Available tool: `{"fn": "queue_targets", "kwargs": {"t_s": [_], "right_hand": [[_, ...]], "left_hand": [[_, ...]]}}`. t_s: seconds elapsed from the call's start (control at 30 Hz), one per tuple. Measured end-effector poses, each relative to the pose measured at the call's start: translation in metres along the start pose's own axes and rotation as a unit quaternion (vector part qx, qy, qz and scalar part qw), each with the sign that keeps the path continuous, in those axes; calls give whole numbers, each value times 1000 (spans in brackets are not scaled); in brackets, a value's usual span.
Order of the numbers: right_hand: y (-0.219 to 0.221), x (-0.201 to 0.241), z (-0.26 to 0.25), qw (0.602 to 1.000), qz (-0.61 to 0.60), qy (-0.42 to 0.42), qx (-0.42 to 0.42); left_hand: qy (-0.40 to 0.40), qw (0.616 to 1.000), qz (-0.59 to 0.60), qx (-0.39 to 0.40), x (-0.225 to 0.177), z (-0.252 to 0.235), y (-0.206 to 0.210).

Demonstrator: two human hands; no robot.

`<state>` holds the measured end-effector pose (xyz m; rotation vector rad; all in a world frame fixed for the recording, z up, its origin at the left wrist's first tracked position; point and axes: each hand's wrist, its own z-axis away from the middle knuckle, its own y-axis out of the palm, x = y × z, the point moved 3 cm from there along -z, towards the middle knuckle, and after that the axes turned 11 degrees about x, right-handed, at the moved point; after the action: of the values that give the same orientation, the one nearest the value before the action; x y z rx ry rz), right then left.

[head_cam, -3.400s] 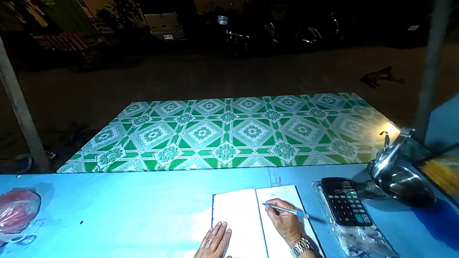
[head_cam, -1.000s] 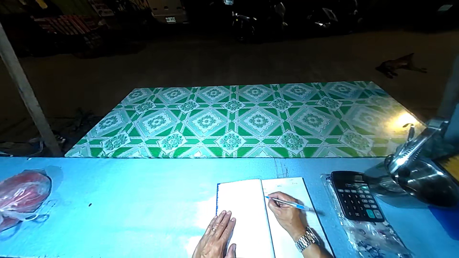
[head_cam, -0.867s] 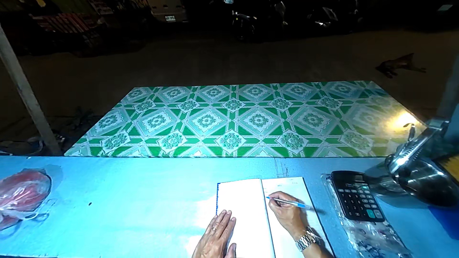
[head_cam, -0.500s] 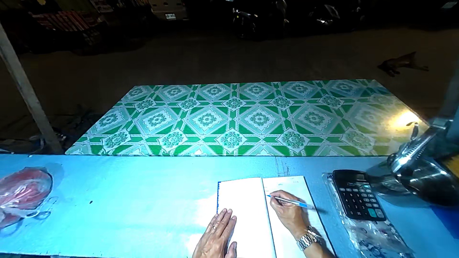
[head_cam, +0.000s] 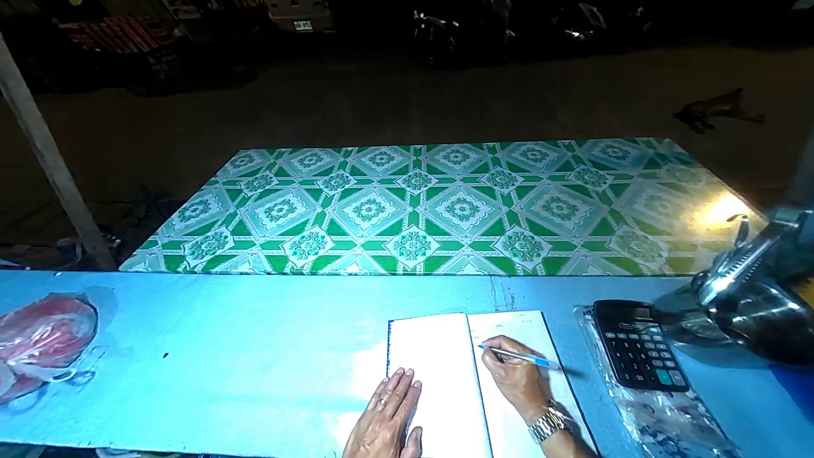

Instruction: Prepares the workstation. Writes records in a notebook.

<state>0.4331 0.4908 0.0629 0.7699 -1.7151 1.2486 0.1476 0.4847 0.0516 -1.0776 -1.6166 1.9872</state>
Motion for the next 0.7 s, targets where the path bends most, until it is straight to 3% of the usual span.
{"fn": "queue_targets", "kwargs": {"t_s": [0.7], "right_hand": [[2, 0, 1, 999, -25, -11, -18]], "left_hand": [[-1, 1000, 1, -8, -2, 0, 0]]}}
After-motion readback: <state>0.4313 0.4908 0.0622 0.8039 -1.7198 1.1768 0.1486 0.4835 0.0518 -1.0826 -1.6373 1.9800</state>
